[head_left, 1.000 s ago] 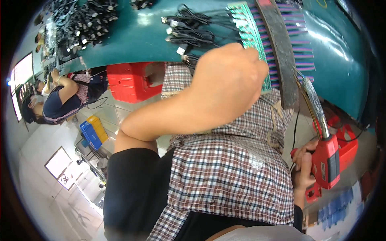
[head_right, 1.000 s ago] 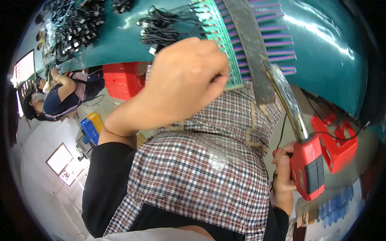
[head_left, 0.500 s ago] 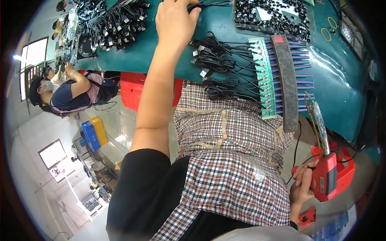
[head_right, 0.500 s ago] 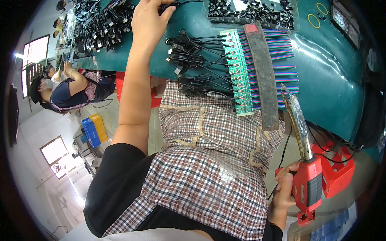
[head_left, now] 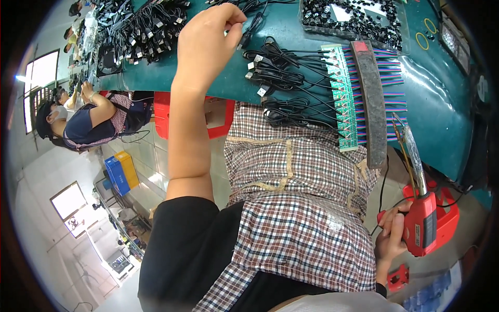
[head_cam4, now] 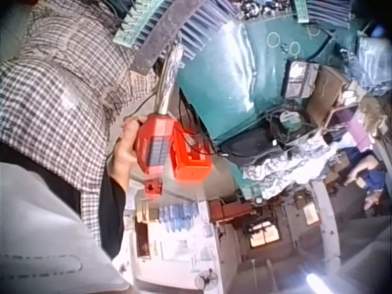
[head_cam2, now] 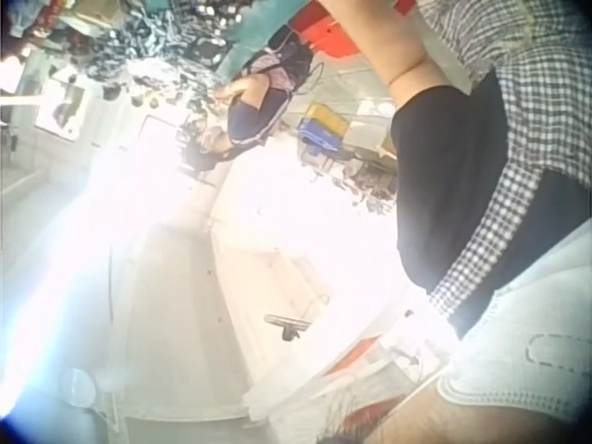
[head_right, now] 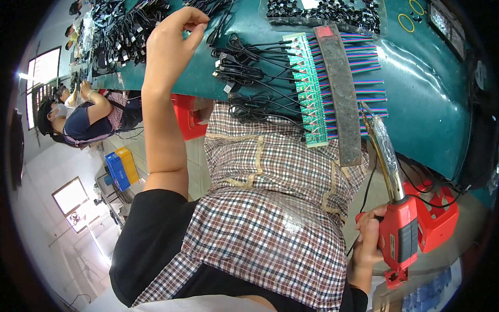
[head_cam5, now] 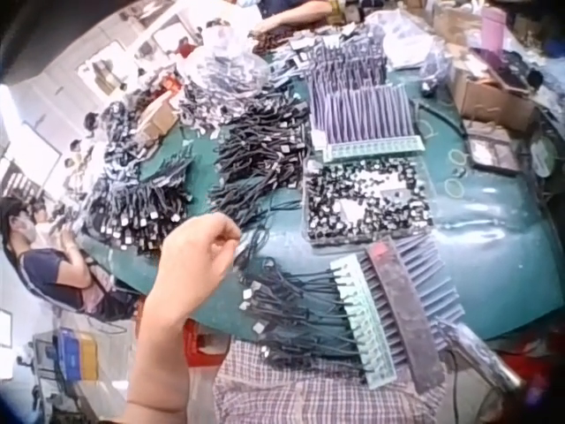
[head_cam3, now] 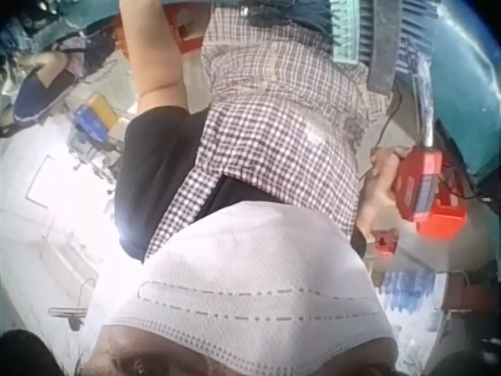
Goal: The person solders wires onto circuit boards using a soldering iron, replaces the finished circuit board under a metal weight, and attaches and solders more wires onto the new board.
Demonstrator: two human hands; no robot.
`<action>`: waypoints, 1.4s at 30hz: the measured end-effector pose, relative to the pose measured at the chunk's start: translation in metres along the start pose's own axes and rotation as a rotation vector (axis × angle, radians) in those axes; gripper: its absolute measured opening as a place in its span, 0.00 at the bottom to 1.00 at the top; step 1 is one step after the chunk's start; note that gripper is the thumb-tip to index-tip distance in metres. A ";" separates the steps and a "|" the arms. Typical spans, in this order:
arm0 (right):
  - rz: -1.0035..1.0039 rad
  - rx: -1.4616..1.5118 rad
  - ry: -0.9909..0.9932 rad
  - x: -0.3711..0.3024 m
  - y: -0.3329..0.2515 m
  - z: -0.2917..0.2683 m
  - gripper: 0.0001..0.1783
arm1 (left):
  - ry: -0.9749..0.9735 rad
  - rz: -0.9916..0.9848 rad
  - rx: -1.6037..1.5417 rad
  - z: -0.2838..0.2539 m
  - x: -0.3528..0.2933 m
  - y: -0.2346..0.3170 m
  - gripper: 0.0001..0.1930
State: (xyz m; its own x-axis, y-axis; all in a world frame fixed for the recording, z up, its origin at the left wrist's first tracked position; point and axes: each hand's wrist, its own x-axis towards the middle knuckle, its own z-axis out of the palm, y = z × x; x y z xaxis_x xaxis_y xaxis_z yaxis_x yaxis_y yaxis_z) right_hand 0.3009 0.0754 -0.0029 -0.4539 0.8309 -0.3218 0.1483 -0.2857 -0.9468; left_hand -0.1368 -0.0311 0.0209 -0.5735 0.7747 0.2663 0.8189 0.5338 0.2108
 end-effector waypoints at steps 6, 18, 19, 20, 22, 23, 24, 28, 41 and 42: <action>-0.007 0.009 -0.008 -0.002 -0.004 0.004 0.11 | 0.134 -0.300 -0.226 0.021 0.023 0.021 0.05; -0.015 0.020 -0.008 -0.003 -0.002 0.003 0.11 | 0.285 -0.210 -0.191 0.065 0.048 0.012 0.12; -0.009 0.017 0.001 -0.002 -0.002 0.004 0.11 | 0.258 -0.251 -0.335 0.057 0.049 0.015 0.09; -0.018 0.028 0.015 -0.001 -0.001 0.007 0.10 | 0.233 -0.273 -0.570 0.048 0.046 0.020 0.06; -0.014 0.052 0.032 0.004 -0.005 0.014 0.11 | 0.215 -0.237 -0.734 0.023 0.036 0.034 0.02; -0.006 0.041 0.046 0.008 -0.008 0.019 0.11 | 0.224 -0.175 -0.668 0.010 0.031 0.043 0.01; -0.033 0.041 0.022 0.012 -0.010 0.023 0.11 | 0.165 -0.172 -0.634 -0.004 0.026 0.053 0.01; -0.084 -0.033 -0.014 0.026 -0.017 0.034 0.16 | -0.163 0.086 -0.621 -0.017 -0.015 0.086 0.02; -0.092 -0.110 -0.330 0.055 -0.035 0.085 0.36 | -0.580 0.123 -0.984 0.012 -0.064 0.133 0.04; -0.114 -0.107 -0.349 0.056 -0.034 0.085 0.36 | -0.581 0.123 -0.985 0.010 -0.064 0.134 0.04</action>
State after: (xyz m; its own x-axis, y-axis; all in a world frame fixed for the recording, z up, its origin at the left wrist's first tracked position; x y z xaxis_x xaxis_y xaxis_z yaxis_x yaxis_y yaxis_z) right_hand 0.1960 0.0909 0.0116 -0.7420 0.6367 -0.2099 0.1617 -0.1338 -0.9777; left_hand 0.0092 -0.0058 0.0228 -0.1851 0.9791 -0.0836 0.3501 0.1452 0.9254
